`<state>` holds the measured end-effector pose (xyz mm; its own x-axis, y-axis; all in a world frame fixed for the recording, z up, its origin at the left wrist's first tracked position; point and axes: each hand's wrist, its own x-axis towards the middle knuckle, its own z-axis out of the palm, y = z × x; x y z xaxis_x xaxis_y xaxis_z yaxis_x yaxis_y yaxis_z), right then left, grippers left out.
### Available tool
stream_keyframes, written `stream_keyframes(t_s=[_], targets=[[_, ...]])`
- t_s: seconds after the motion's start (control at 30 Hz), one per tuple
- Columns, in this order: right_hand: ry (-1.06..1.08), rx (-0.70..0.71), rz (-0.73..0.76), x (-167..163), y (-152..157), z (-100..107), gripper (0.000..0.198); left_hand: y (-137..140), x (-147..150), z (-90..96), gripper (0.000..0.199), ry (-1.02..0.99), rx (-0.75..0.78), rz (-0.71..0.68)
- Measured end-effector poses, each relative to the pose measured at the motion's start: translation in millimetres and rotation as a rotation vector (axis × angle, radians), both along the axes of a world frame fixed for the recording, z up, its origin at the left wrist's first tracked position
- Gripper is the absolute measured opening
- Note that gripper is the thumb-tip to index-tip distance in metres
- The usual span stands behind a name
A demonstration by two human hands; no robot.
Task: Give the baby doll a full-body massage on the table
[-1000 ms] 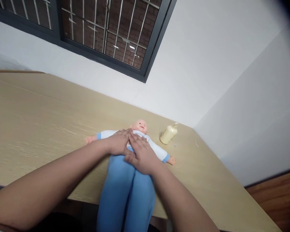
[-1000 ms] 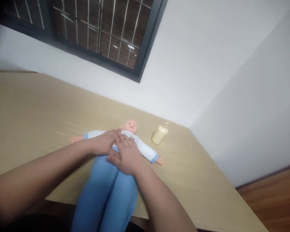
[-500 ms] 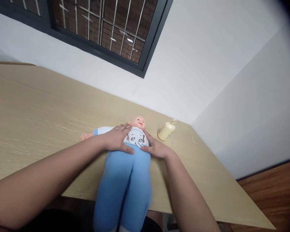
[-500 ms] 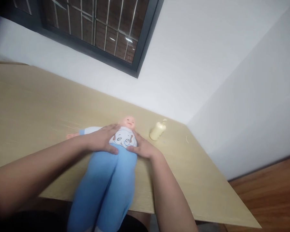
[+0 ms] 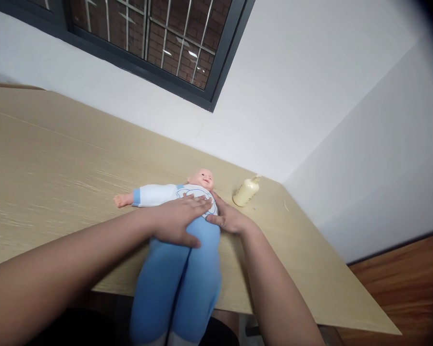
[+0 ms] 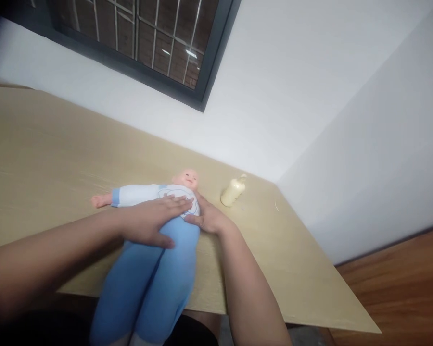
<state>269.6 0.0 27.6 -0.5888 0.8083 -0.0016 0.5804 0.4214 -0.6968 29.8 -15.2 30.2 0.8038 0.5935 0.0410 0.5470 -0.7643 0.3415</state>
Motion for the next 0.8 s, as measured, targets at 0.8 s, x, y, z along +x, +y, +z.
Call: stream_keyframes(t_s=[0.8], targets=[[-0.193, 0.484, 0.133, -74, -49, -2, 0.103, 39, -24, -14.8, 0.094, 0.043, -0.088, 0.289]])
